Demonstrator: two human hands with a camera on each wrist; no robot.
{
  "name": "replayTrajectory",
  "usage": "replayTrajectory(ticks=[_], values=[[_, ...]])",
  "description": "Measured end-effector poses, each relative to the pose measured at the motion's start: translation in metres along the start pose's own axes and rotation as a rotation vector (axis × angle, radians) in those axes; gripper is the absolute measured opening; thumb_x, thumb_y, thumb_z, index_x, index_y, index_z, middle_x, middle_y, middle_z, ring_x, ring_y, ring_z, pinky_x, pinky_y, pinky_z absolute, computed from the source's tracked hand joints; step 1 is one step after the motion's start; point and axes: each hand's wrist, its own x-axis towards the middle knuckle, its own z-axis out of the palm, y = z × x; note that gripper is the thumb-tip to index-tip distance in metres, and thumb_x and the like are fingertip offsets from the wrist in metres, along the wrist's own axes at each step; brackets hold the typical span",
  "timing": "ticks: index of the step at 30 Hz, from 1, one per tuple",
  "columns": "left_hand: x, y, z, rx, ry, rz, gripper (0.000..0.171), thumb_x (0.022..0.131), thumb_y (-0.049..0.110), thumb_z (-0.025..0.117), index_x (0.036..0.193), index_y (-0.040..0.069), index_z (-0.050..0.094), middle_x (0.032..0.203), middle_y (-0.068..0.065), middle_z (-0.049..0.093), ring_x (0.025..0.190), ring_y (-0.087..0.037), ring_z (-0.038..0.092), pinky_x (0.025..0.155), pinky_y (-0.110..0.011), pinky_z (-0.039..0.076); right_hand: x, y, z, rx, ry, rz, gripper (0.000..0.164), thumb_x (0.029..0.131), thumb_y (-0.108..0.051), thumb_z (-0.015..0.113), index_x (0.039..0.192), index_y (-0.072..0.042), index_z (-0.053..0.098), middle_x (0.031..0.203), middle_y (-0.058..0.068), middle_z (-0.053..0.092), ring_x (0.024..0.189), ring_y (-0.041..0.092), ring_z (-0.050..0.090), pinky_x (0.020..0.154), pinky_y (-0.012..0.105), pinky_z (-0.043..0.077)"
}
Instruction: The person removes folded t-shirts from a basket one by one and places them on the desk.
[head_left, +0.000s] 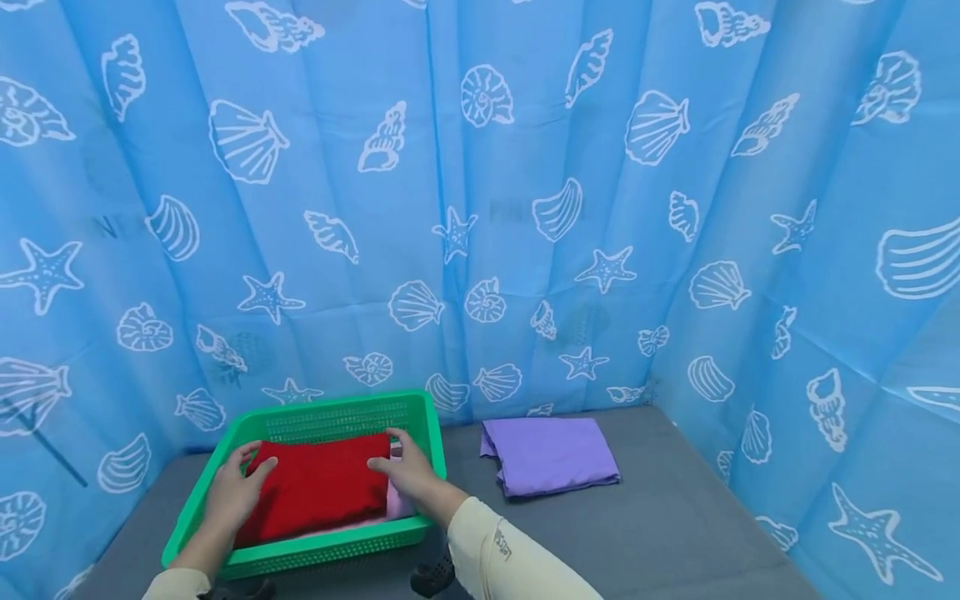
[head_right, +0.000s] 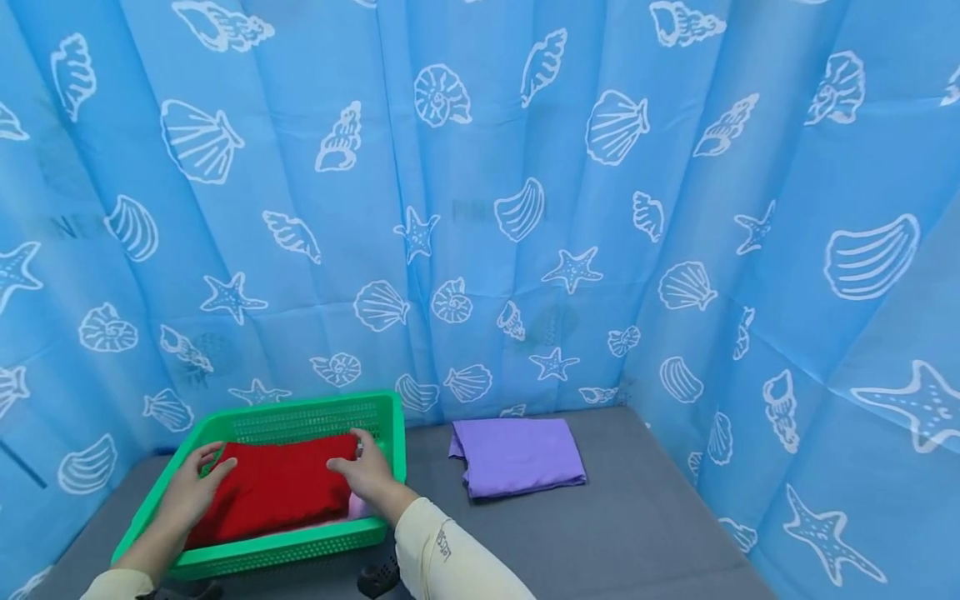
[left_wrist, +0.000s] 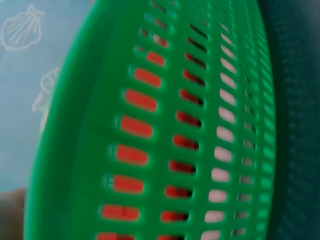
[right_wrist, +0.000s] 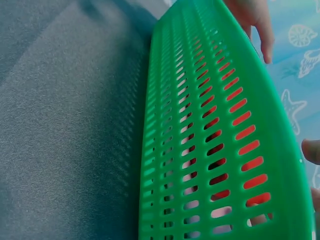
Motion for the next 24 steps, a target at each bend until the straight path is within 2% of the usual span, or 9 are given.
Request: replayTrajectory(ticks=[4, 8, 10, 12, 15, 17, 21, 24], values=[[0.004, -0.004, -0.004, 0.035, -0.049, 0.002, 0.079, 0.103, 0.044, 0.045, 0.156, -0.001, 0.009, 0.155, -0.037, 0.01, 0.14, -0.057, 0.014, 0.107, -0.067, 0.027, 0.005, 0.003, 0.0, 0.027, 0.003, 0.04, 0.06, 0.092, -0.016, 0.066, 0.146, -0.009, 0.041, 0.132, 0.025, 0.05, 0.105, 0.03, 0.055, 0.077, 0.046, 0.053], [0.009, -0.011, -0.005, 0.029, -0.108, -0.03, 0.087, 0.101, 0.046, 0.047, 0.154, -0.005, 0.001, 0.154, -0.039, 0.006, 0.138, -0.059, 0.012, 0.109, -0.068, 0.025, 0.008, 0.003, 0.001, 0.03, -0.012, 0.074, 0.061, 0.092, -0.015, 0.066, 0.147, -0.008, 0.039, 0.119, 0.018, 0.056, 0.09, 0.024, 0.055, 0.063, 0.036, 0.045], [0.012, -0.014, -0.005, 0.014, -0.134, -0.055, 0.092, 0.1, 0.048, 0.048, 0.153, -0.007, -0.002, 0.153, -0.04, 0.004, 0.137, -0.061, 0.012, 0.109, -0.068, 0.024, 0.008, 0.003, 0.001, 0.042, -0.018, 0.092, 0.063, 0.092, -0.014, 0.067, 0.147, -0.007, 0.039, 0.116, 0.015, 0.058, 0.091, 0.024, 0.058, 0.068, 0.037, 0.05], [0.014, -0.017, -0.005, -0.001, -0.16, -0.084, 0.093, 0.1, 0.047, 0.049, 0.152, -0.008, -0.004, 0.153, -0.04, 0.003, 0.137, -0.061, 0.011, 0.11, -0.068, 0.023, 0.008, 0.004, 0.003, 0.059, -0.026, 0.109, 0.062, 0.092, -0.012, 0.067, 0.147, -0.005, 0.039, 0.117, 0.016, 0.059, 0.096, 0.028, 0.061, 0.077, 0.044, 0.054], [0.018, -0.02, -0.005, -0.024, -0.205, -0.125, 0.097, 0.098, 0.05, 0.051, 0.152, -0.008, -0.004, 0.153, -0.04, 0.0, 0.137, -0.061, 0.007, 0.111, -0.069, 0.019, 0.008, 0.004, 0.004, 0.071, -0.03, 0.149, 0.061, 0.092, -0.011, 0.066, 0.146, -0.004, 0.039, 0.13, 0.022, 0.053, 0.108, 0.037, 0.061, 0.09, 0.057, 0.051], [0.019, -0.021, -0.005, -0.024, -0.224, -0.139, 0.096, 0.097, 0.049, 0.053, 0.153, -0.007, -0.002, 0.153, -0.04, 0.0, 0.137, -0.06, 0.007, 0.11, -0.069, 0.019, 0.007, 0.005, 0.005, 0.069, -0.032, 0.173, 0.06, 0.092, -0.012, 0.066, 0.146, -0.005, 0.04, 0.137, 0.025, 0.048, 0.112, 0.043, 0.059, 0.092, 0.061, 0.049], [0.022, -0.026, -0.002, -0.013, -0.217, -0.116, 0.092, 0.096, 0.043, 0.058, 0.154, -0.003, 0.003, 0.149, -0.041, 0.008, 0.128, -0.058, 0.019, 0.104, -0.068, 0.03, 0.007, 0.005, 0.006, 0.047, -0.04, 0.2, 0.06, 0.093, -0.012, 0.066, 0.147, -0.006, 0.04, 0.142, 0.027, 0.043, 0.111, 0.047, 0.059, 0.093, 0.062, 0.048], [0.025, -0.031, 0.001, 0.002, -0.208, -0.088, 0.093, 0.093, 0.04, 0.064, 0.154, -0.002, 0.008, 0.143, -0.04, 0.017, 0.12, -0.054, 0.029, 0.096, -0.062, 0.04, 0.008, 0.007, 0.007, 0.035, -0.045, 0.208, 0.061, 0.093, -0.012, 0.066, 0.148, -0.007, 0.04, 0.142, 0.028, 0.043, 0.108, 0.047, 0.061, 0.093, 0.059, 0.049]])
